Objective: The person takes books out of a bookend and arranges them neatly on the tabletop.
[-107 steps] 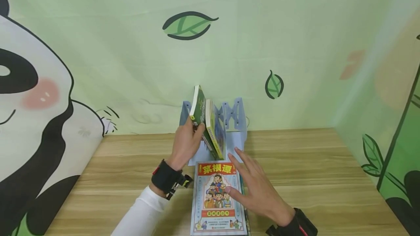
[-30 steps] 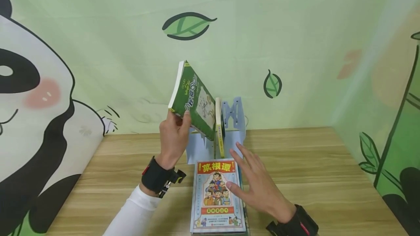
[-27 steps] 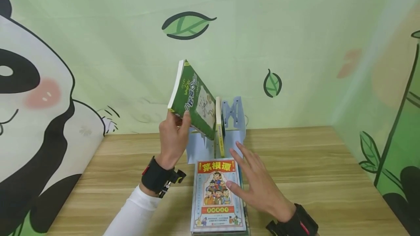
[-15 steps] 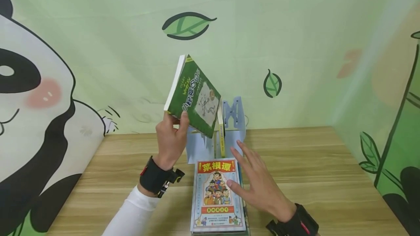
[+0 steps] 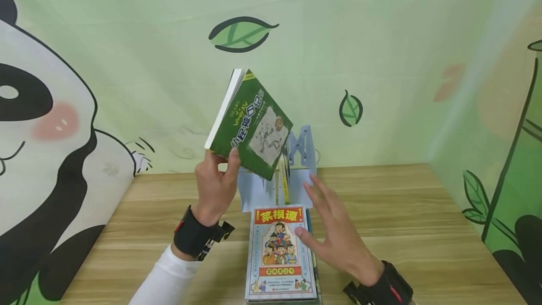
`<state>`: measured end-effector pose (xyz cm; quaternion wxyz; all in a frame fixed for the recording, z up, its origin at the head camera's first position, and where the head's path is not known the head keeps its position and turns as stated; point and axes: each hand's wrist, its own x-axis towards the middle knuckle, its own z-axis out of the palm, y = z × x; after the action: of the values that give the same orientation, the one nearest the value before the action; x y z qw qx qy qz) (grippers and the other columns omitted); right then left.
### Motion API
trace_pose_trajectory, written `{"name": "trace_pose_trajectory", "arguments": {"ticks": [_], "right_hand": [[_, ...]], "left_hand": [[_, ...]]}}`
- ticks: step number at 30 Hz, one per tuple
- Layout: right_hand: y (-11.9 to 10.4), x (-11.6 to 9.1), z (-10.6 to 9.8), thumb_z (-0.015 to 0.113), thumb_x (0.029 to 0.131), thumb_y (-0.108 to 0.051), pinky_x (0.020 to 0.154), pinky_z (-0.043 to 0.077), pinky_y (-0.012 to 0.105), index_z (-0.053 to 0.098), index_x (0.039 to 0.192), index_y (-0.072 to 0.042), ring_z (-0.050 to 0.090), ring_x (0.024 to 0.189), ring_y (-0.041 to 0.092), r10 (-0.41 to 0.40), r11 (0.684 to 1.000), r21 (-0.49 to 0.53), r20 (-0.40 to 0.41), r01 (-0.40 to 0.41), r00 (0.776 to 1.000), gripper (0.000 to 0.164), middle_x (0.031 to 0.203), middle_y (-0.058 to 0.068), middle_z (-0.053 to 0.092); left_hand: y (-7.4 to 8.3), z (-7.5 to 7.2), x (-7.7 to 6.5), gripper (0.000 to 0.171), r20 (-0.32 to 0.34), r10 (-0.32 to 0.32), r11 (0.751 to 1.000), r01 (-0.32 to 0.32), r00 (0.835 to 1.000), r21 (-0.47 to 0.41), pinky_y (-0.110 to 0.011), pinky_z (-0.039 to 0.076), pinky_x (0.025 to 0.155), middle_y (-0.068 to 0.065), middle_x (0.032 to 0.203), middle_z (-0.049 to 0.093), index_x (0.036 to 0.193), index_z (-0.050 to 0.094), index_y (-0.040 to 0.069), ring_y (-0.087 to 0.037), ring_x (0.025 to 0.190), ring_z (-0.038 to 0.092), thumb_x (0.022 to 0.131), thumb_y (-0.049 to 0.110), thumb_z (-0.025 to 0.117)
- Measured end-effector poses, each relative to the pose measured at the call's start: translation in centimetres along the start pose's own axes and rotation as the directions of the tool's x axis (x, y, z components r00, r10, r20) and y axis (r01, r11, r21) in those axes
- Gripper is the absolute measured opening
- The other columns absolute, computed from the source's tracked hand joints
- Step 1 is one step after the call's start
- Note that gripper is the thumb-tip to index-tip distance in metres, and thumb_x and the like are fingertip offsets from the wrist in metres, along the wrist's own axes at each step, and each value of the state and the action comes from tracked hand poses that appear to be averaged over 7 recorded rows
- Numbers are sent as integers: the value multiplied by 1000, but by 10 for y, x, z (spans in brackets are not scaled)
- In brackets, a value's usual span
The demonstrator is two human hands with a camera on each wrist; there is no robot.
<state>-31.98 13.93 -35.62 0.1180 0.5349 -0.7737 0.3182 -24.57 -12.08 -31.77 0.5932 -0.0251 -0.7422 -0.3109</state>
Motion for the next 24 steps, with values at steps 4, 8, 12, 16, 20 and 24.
{"name": "trace_pose_trajectory", "arguments": {"ticks": [4, 8, 12, 16, 20, 24], "right_hand": [[-3, 2, -4, 74, 81, -21, 105, 33, 71, 24, 155, -5, 23, 150, 31, -8, 1000, 16, -17, 8, 1000, 91, 164, 11, 19], [-5, 5, -7, 72, 84, -26, 106, 32, 70, 24, 155, -3, 21, 152, 26, -26, 999, 35, -54, 28, 998, 89, 163, 15, 21], [-5, 10, -9, 67, 90, -37, 104, 32, 72, 24, 155, -2, 22, 151, 23, -45, 997, 62, -98, 52, 994, 85, 163, 15, 21], [-7, 13, -9, 63, 93, -41, 104, 32, 73, 24, 154, -1, 23, 151, 22, -61, 995, 73, -122, 70, 991, 83, 163, 14, 21], [-8, 15, -9, 58, 95, -48, 104, 31, 74, 25, 153, 1, 23, 151, 22, -63, 995, 73, -131, 73, 989, 83, 163, 15, 20], [-9, 16, -9, 55, 96, -52, 104, 30, 74, 25, 153, 2, 23, 151, 22, -63, 994, 76, -138, 74, 988, 84, 164, 15, 19]], "left_hand": [[2, -3, -2, 29, -13, 12, 1000, -12, 1000, 6, -25, 49, 44, -19, 88, 75, 118, 56, -7, -21, 57, 68, 94, 9, 57], [4, -6, -2, 29, -12, 40, 999, -40, 999, 19, -25, 49, 44, -19, 89, 75, 116, 57, -7, -21, 58, 69, 95, 12, 56], [6, -7, -3, 30, -19, 45, 999, -45, 999, 8, -25, 49, 44, -18, 89, 75, 118, 56, -7, -21, 60, 70, 96, 14, 55], [9, -8, -5, 32, -20, 47, 999, -47, 999, -14, -25, 48, 44, -18, 92, 75, 121, 56, -6, -21, 61, 71, 97, 14, 55], [11, -8, -8, 36, 1, 63, 998, -62, 998, -28, -23, 51, 45, -20, 98, 75, 125, 54, -7, -23, 66, 73, 99, 18, 53], [14, -9, -10, 40, 20, 79, 996, -78, 997, -54, -24, 54, 48, -21, 103, 74, 129, 52, -7, -25, 72, 75, 101, 21, 52]]}}
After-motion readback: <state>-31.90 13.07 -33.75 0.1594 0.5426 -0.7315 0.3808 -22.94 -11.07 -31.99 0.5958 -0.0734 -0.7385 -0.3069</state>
